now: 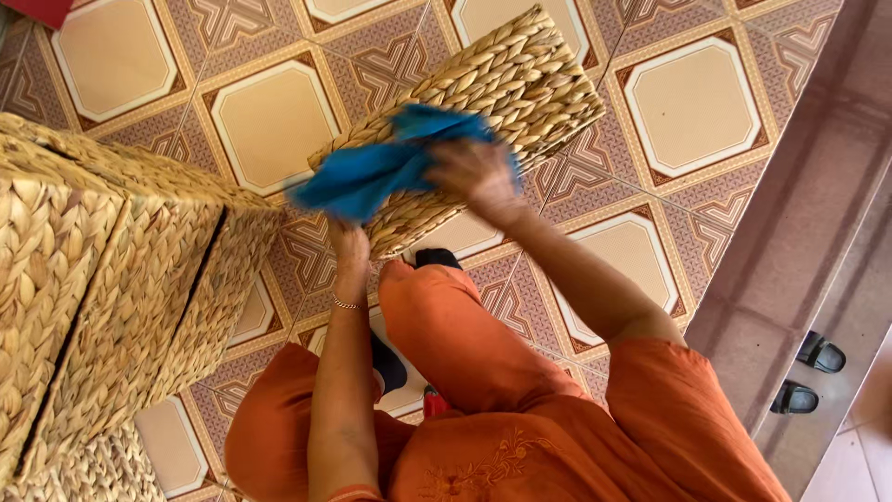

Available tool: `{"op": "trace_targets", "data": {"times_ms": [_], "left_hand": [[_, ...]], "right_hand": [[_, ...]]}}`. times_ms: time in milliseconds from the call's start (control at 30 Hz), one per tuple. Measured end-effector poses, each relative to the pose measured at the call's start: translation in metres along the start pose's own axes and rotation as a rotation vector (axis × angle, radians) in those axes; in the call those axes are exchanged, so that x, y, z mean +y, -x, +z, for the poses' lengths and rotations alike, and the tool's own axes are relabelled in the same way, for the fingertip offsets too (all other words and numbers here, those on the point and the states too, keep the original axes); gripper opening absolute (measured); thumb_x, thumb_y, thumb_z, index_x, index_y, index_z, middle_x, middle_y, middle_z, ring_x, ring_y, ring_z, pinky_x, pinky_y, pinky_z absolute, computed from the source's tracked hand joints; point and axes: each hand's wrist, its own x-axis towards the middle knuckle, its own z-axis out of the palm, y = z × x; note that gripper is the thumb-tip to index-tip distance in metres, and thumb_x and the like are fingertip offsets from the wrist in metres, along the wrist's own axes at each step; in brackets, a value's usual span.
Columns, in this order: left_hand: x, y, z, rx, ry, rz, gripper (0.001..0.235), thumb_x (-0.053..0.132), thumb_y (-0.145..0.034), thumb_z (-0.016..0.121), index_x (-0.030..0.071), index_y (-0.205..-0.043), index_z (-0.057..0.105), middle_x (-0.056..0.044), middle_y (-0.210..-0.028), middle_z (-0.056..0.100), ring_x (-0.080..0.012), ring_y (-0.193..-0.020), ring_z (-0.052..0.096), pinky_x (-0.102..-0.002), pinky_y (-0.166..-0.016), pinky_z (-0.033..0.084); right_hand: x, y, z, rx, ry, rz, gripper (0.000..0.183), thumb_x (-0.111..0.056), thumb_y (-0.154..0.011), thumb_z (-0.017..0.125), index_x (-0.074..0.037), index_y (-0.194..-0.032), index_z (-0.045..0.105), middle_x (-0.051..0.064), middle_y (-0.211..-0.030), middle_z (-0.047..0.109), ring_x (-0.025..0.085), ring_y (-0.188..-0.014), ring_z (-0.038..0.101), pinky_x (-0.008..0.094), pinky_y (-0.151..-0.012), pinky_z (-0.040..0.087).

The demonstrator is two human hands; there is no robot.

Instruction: The person sits on the floor and wipes the exterior and interior of a woven basket using a blue cloth. They rotate the basket to clean all sides and the inside surface, then place it back with other baskets.

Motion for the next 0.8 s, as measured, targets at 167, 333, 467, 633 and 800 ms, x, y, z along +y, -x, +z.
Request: {"op": "trace_targets", "data": {"times_ms": [167, 333, 467, 633, 800], "left_hand": [[0.054, 0.014, 0.031, 0.042, -0.393, -0.082, 0.08, 0.06, -0.107, 0.033, 0.01, -0.166, 0.012, -0.018, -0.172, 0.011, -0.0317, -0.155, 0.023, -0.041, -0.125, 0.028], [0.056, 0.009, 0.028, 0.051, -0.329, -0.104, 0.082, 0.062, -0.107, 0.033, 0.01, -0.167, 0.013, -0.018, -0.171, 0.023, -0.0311, -0.156, 0.031, -0.04, -0.126, 0.029], [0.018, 0.003, 0.003, 0.013, 0.252, -0.149, 0.081, 0.058, -0.112, 0.044, -0.003, -0.163, 0.028, -0.021, -0.152, 0.046, -0.034, -0.133, 0.05, -0.045, -0.114, 0.044], [0.006, 0.008, 0.003, 0.043, -0.111, -0.137, 0.078, 0.055, -0.109, 0.045, -0.003, -0.16, 0.033, -0.02, -0.145, 0.052, -0.0317, -0.125, 0.056, -0.043, -0.106, 0.049], [0.042, 0.017, 0.027, 0.044, -0.428, -0.041, 0.076, 0.058, -0.11, 0.029, 0.005, -0.164, 0.023, -0.02, -0.164, 0.035, -0.0316, -0.146, 0.044, -0.038, -0.12, 0.04]], "right_hand": [[0.12, 0.036, -0.019, 0.094, 0.109, 0.421, 0.028, -0.009, -0.087, 0.071, -0.013, -0.114, 0.078, 0.013, -0.129, 0.071, 0.037, -0.12, 0.06, 0.051, -0.092, 0.049], [0.023, 0.02, 0.011, 0.209, -0.16, 0.297, 0.028, 0.005, -0.096, 0.061, -0.008, -0.116, 0.076, 0.018, -0.132, 0.07, 0.034, -0.123, 0.064, 0.046, -0.097, 0.051], [-0.101, 0.006, 0.019, -0.027, -0.579, 0.044, 0.043, 0.001, -0.077, 0.069, -0.018, -0.116, 0.075, 0.009, -0.127, 0.069, 0.03, -0.127, 0.06, 0.063, -0.112, 0.04], [-0.043, 0.012, 0.01, -0.069, -0.3, -0.074, 0.055, 0.008, -0.076, 0.067, -0.023, -0.12, 0.076, 0.004, -0.131, 0.071, 0.027, -0.123, 0.062, 0.051, -0.104, 0.048], [0.117, 0.044, -0.013, 0.005, 0.058, 0.371, 0.021, -0.005, -0.1, 0.07, -0.016, -0.117, 0.077, 0.008, -0.13, 0.074, 0.033, -0.117, 0.062, 0.046, -0.08, 0.052]]}}
